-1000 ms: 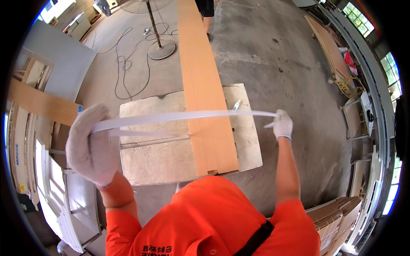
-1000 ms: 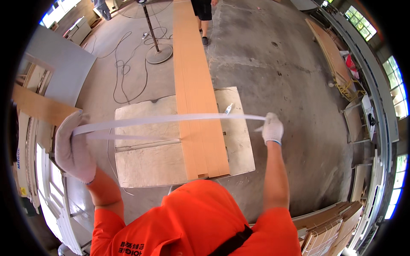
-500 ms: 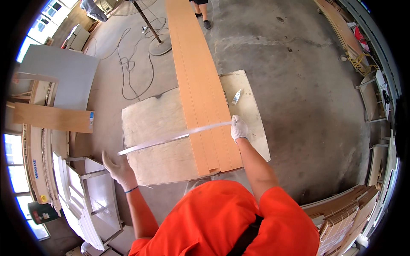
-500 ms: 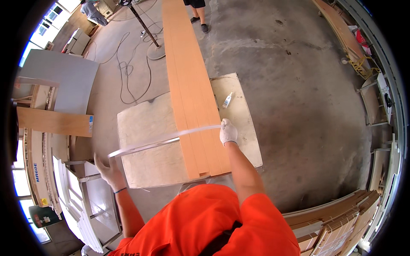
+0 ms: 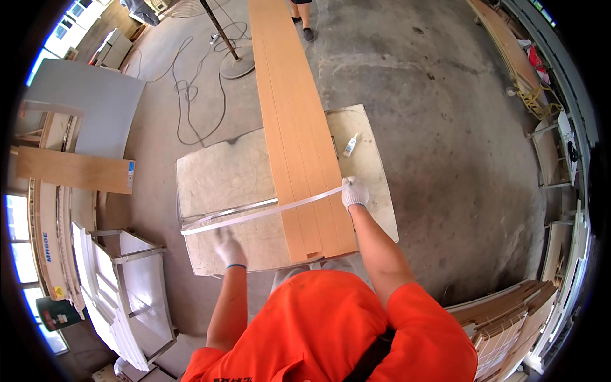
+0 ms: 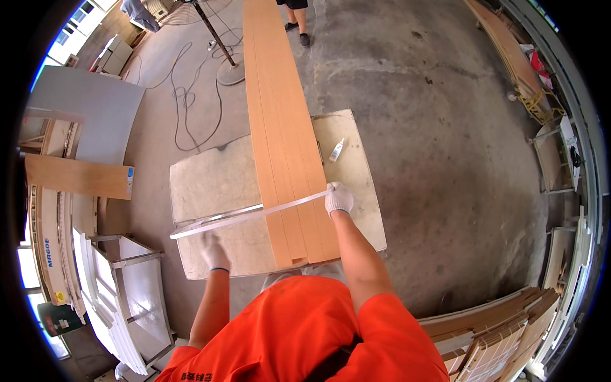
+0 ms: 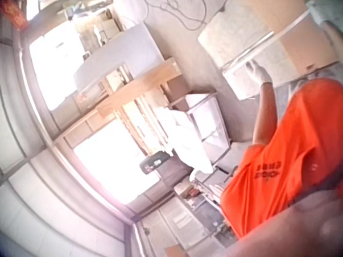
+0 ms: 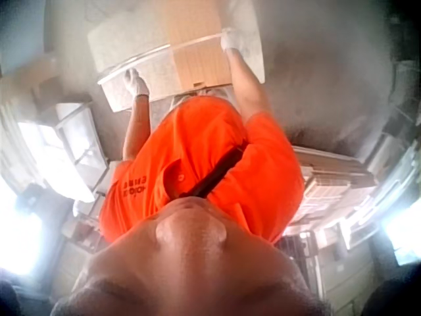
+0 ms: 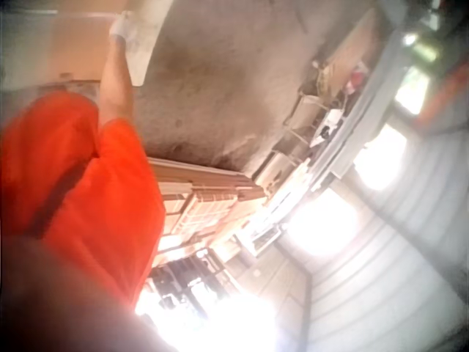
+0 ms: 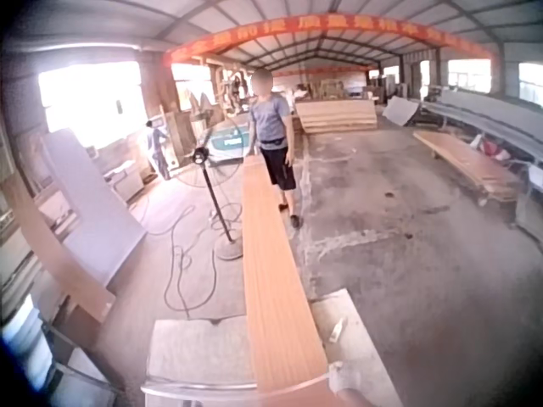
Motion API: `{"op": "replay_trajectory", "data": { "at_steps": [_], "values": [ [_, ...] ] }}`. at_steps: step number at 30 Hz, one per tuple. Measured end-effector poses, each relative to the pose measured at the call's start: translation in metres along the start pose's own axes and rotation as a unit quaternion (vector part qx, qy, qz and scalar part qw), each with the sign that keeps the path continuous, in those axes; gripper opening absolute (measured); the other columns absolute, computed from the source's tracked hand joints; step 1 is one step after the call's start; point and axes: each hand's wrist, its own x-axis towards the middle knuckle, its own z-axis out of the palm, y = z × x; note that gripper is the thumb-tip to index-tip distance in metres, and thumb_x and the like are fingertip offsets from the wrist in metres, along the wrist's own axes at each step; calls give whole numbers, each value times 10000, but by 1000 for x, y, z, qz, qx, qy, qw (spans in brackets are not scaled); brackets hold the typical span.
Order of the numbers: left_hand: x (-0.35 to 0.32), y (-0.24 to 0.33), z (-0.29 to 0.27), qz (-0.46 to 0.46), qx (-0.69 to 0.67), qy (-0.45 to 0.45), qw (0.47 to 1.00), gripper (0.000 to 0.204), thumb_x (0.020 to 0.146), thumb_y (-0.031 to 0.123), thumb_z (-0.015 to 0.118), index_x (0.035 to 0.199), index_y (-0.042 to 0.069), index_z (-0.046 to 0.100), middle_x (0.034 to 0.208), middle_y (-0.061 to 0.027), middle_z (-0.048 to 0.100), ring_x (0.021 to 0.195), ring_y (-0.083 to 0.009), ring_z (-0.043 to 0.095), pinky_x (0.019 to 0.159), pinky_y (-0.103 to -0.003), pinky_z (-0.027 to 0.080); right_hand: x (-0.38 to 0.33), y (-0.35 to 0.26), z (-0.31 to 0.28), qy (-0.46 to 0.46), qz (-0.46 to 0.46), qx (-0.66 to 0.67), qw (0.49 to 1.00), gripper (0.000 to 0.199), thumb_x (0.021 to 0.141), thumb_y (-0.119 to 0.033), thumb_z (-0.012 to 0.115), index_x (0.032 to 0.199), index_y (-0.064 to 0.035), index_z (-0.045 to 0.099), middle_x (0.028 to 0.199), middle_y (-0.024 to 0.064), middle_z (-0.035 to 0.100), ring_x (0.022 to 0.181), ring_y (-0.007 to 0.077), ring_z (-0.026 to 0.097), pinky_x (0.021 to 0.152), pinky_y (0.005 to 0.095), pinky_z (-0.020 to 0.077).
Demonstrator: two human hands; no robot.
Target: The person moves several long wooden boards and flat panels from a stacked pallet onto nearby work benches.
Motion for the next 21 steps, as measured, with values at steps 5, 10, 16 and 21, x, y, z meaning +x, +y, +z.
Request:
{"op": "replay_trajectory", "data": {
  "at_steps": [5,10,16,21],
  "values": [
    [-48,-86,53,-102,177,-222,954,348,914,161,704,1207,-27,699,1026,-116,729,883,-176,653,802,-368,534,-25,15,-17,-53,-49,-4,997,424,947,-430,639,1190,-89,706,1059,210,740,1009,410,708,871,506,561],
    [-84,-87,76,-55,257,-232,936,223,827,161,732,922,-40,742,753,-99,703,677,-163,628,622,-373,513,-125,72,-25,21,-43,-42,998,463,879,-441,706,1114,-42,696,1084,224,733,1011,416,706,873,513,552],
    [-82,-83,76,-8,333,-243,911,221,830,188,737,805,-31,714,665,-105,657,618,-164,597,590,-378,487,-175,69,-39,-84,42,-44,995,584,821,-548,739,1032,-4,707,1041,261,730,997,437,703,868,514,546],
    [-81,-82,74,58,364,-247,896,275,820,230,724,791,-42,694,664,-196,658,598,-259,633,606,-426,497,-169,70,-42,-114,48,-52,991,587,819,-553,740,1014,0,710,1032,262,731,998,438,701,869,516,542]
  ]
}}
